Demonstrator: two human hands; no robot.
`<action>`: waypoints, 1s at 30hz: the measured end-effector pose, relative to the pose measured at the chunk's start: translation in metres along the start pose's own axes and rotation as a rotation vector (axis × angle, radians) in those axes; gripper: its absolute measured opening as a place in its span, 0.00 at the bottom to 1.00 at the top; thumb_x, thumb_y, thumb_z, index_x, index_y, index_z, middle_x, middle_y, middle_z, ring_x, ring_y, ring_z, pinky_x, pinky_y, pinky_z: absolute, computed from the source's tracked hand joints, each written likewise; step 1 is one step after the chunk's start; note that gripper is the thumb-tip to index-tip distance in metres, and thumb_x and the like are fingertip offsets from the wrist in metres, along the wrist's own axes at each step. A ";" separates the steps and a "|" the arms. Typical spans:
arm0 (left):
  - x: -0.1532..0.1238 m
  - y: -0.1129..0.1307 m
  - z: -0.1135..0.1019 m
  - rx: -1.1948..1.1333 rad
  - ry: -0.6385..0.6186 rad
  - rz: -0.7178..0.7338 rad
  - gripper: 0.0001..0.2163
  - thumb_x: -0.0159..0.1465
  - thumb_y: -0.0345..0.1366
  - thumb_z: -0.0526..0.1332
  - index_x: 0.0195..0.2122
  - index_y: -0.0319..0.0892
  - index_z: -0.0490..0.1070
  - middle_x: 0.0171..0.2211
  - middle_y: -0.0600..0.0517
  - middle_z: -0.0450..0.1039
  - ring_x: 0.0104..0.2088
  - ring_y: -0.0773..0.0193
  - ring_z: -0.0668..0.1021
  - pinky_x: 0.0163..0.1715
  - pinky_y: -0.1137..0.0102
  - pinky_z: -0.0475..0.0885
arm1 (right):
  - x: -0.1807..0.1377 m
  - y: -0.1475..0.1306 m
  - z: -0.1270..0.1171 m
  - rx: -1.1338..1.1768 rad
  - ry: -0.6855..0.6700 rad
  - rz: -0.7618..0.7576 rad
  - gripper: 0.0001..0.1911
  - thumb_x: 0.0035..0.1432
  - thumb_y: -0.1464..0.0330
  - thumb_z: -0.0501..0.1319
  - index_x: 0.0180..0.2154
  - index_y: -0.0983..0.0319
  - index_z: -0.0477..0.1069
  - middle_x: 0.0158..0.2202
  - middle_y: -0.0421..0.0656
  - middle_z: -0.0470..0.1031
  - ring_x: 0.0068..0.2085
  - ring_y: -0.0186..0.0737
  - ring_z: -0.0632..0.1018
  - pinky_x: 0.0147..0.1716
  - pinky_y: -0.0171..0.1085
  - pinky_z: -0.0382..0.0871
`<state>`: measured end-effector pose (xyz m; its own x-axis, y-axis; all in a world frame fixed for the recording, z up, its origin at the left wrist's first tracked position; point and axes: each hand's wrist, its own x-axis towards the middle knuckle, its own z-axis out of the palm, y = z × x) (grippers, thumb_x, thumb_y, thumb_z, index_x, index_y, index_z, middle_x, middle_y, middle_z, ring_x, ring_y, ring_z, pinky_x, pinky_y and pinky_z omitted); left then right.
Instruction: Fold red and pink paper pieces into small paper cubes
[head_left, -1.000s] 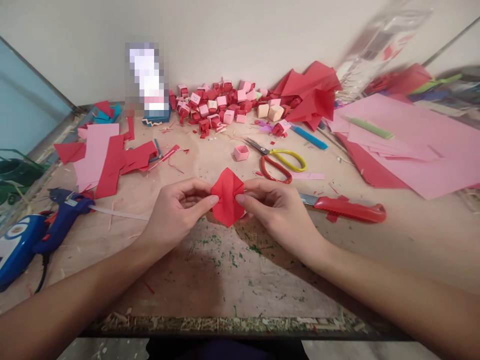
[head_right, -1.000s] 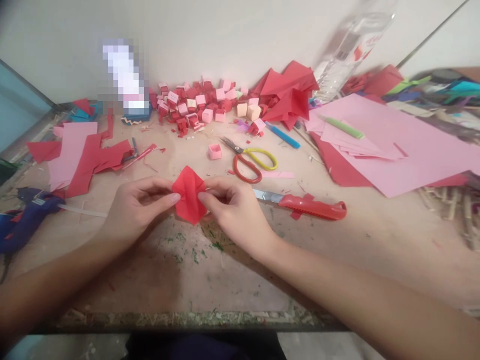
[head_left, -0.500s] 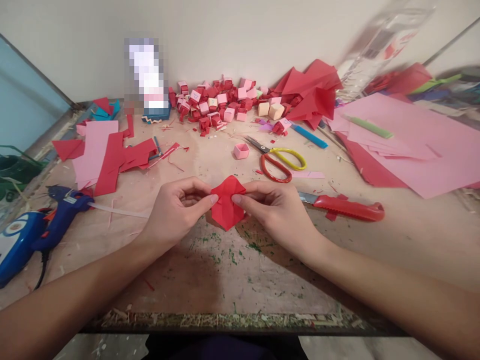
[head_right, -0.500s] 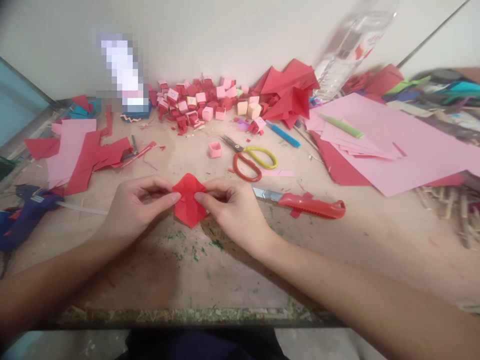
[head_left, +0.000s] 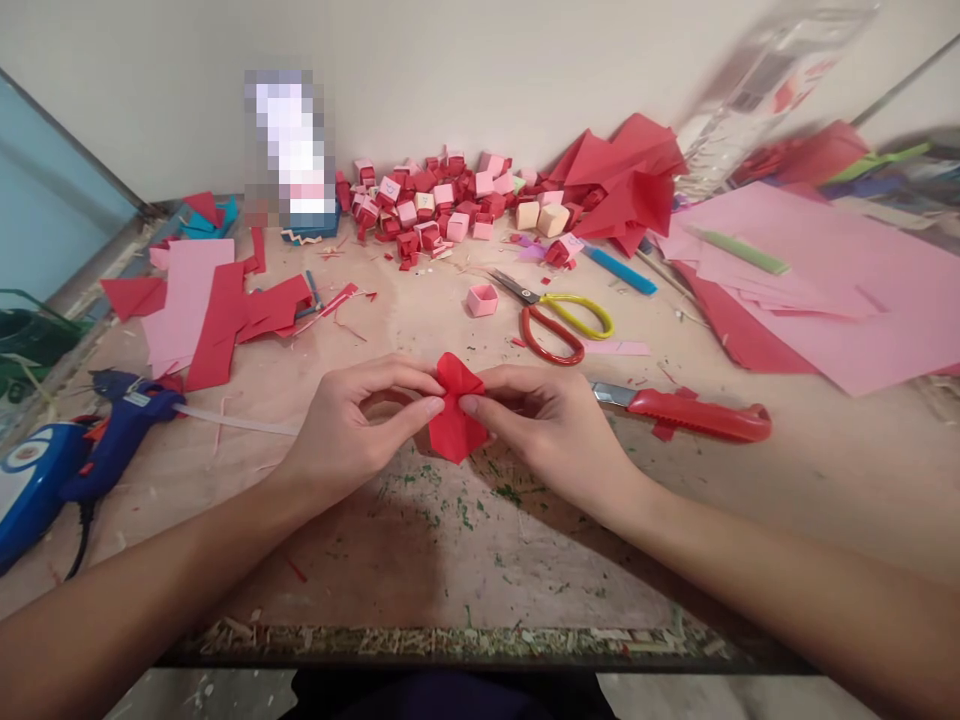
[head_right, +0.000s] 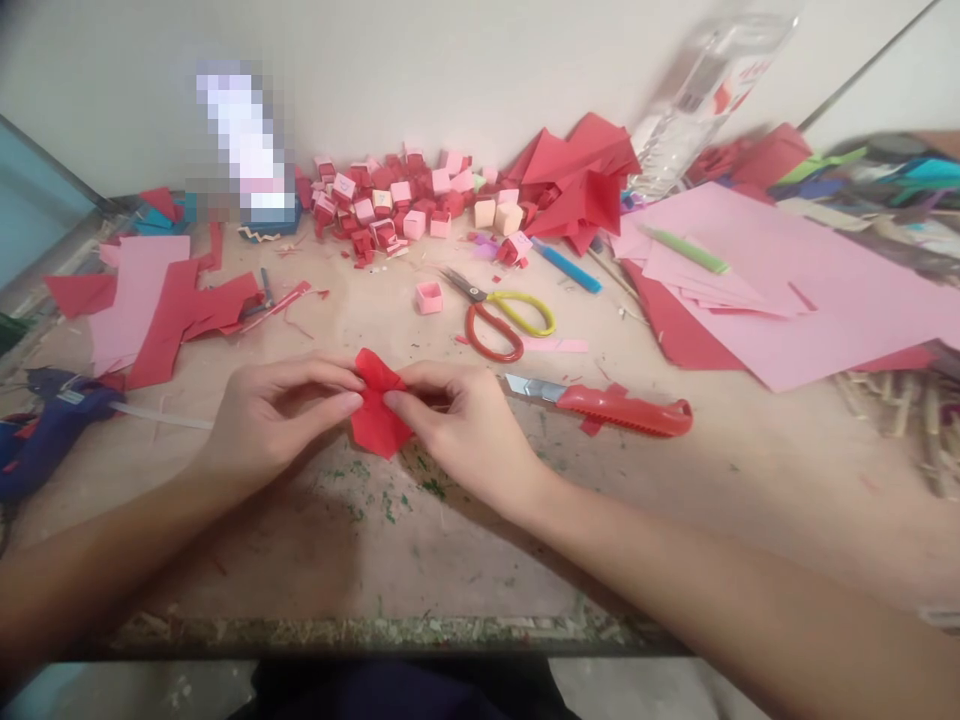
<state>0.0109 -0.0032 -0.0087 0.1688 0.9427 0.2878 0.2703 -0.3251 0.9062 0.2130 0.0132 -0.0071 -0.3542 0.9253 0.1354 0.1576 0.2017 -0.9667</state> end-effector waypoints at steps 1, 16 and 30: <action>0.000 0.001 0.000 0.008 -0.002 -0.008 0.03 0.64 0.30 0.68 0.35 0.43 0.82 0.39 0.52 0.85 0.39 0.64 0.84 0.41 0.72 0.81 | 0.000 0.000 0.000 -0.004 -0.001 0.003 0.08 0.62 0.74 0.65 0.35 0.60 0.85 0.33 0.40 0.84 0.33 0.37 0.80 0.35 0.34 0.73; 0.002 0.000 0.011 -0.244 -0.036 -0.292 0.07 0.61 0.38 0.71 0.32 0.43 0.75 0.32 0.52 0.79 0.34 0.62 0.81 0.37 0.70 0.77 | 0.000 -0.007 -0.004 0.030 -0.076 0.174 0.10 0.60 0.61 0.69 0.31 0.60 0.83 0.28 0.42 0.81 0.29 0.40 0.77 0.29 0.35 0.70; 0.006 -0.005 0.010 -0.362 -0.122 -0.319 0.06 0.61 0.38 0.71 0.37 0.42 0.82 0.37 0.49 0.85 0.39 0.56 0.84 0.42 0.66 0.77 | 0.005 -0.004 -0.006 0.059 0.037 0.195 0.16 0.58 0.54 0.71 0.30 0.60 0.83 0.29 0.43 0.80 0.30 0.40 0.76 0.30 0.35 0.70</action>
<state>0.0200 0.0033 -0.0148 0.2473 0.9681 -0.0400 -0.0163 0.0454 0.9988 0.2163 0.0191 -0.0008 -0.2884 0.9562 -0.0489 0.1653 -0.0005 -0.9863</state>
